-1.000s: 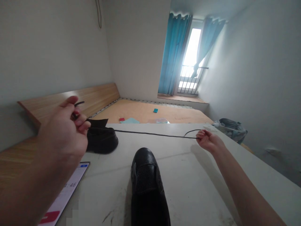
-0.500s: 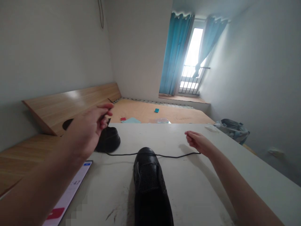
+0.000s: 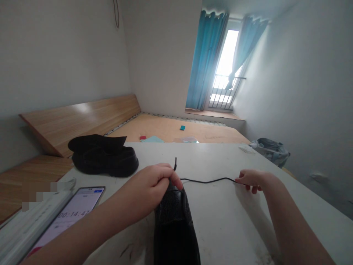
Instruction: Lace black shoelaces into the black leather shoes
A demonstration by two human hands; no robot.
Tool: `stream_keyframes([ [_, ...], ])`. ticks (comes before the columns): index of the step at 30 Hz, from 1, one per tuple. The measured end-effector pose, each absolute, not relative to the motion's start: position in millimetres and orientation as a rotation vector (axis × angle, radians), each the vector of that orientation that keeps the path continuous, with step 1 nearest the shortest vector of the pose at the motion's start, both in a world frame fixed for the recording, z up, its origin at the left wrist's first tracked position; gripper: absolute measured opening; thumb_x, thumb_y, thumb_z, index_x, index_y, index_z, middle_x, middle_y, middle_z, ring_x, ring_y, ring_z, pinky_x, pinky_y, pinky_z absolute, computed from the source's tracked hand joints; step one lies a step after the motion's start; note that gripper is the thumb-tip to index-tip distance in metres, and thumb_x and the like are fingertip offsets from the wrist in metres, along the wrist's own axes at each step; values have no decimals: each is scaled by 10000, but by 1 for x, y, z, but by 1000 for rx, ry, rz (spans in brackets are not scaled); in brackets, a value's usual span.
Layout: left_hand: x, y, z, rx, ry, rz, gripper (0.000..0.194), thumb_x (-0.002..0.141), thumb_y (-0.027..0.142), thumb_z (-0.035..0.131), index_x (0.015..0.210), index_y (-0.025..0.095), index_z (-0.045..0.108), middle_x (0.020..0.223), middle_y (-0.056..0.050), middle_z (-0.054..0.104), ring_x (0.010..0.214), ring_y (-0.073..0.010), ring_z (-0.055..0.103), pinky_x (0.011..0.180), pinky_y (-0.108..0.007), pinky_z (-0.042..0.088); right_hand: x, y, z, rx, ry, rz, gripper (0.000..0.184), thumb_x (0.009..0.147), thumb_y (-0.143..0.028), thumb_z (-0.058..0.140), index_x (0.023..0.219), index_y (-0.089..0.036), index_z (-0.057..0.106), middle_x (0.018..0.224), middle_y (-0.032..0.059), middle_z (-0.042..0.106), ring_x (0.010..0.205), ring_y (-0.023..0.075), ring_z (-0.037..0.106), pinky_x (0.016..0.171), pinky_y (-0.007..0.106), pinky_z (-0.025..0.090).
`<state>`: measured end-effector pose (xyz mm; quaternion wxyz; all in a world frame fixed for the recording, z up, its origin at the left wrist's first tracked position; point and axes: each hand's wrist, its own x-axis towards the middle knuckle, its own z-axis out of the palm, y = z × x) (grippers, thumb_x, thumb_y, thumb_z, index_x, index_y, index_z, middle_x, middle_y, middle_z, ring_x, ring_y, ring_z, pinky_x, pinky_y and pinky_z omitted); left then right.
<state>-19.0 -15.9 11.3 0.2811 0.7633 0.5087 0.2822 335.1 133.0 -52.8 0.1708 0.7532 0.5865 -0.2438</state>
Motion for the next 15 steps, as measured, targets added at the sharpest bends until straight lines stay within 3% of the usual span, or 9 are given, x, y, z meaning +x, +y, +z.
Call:
stream_keyframes([
  [5, -9, -21, 1, 2166, 1469, 548, 228, 841, 257, 489, 853, 263, 717, 927, 20, 674, 823, -183, 619, 720, -299, 428, 316, 131, -63, 1971, 1788, -831, 254, 939, -318, 586, 1127, -149, 606, 1100, 72, 635, 903, 184, 641, 768, 372, 560],
  [8, -7, -21, -5, 2211, 1480, 468, 216, 849, 319, 521, 910, 268, 722, 976, 4, 675, 875, -206, 630, 766, -320, 441, 301, 132, -62, 1906, 2063, -985, 224, 946, -306, 569, 1088, -136, 608, 915, 39, 662, 729, 139, 634, 688, 315, 542],
  [11, -4, -20, -11, 2236, 1498, 453, 234, 856, 316, 507, 923, 262, 725, 973, -11, 670, 919, -219, 620, 794, -335, 439, 281, 125, -52, 1814, 2378, -1223, 286, 950, -292, 523, 1197, -148, 544, 717, 2, 655, 584, 115, 601, 623, 265, 483],
  [13, -1, -17, -16, 2228, 1526, 463, 295, 895, 354, 457, 855, 237, 725, 928, -30, 664, 933, -236, 608, 797, -354, 430, 267, 116, -44, 1703, 2519, -1408, 320, 945, -350, 488, 1190, -151, 543, 725, 28, 682, 629, 132, 635, 616, 257, 465],
  [15, 2, -14, -20, 2206, 1559, 467, 438, 933, 444, 389, 746, 217, 713, 862, -49, 650, 909, -251, 599, 777, -370, 423, 254, 105, -37, 1527, 2559, -1594, 376, 932, -445, 462, 1113, -143, 594, 871, 93, 726, 771, 172, 685, 654, 273, 486],
])
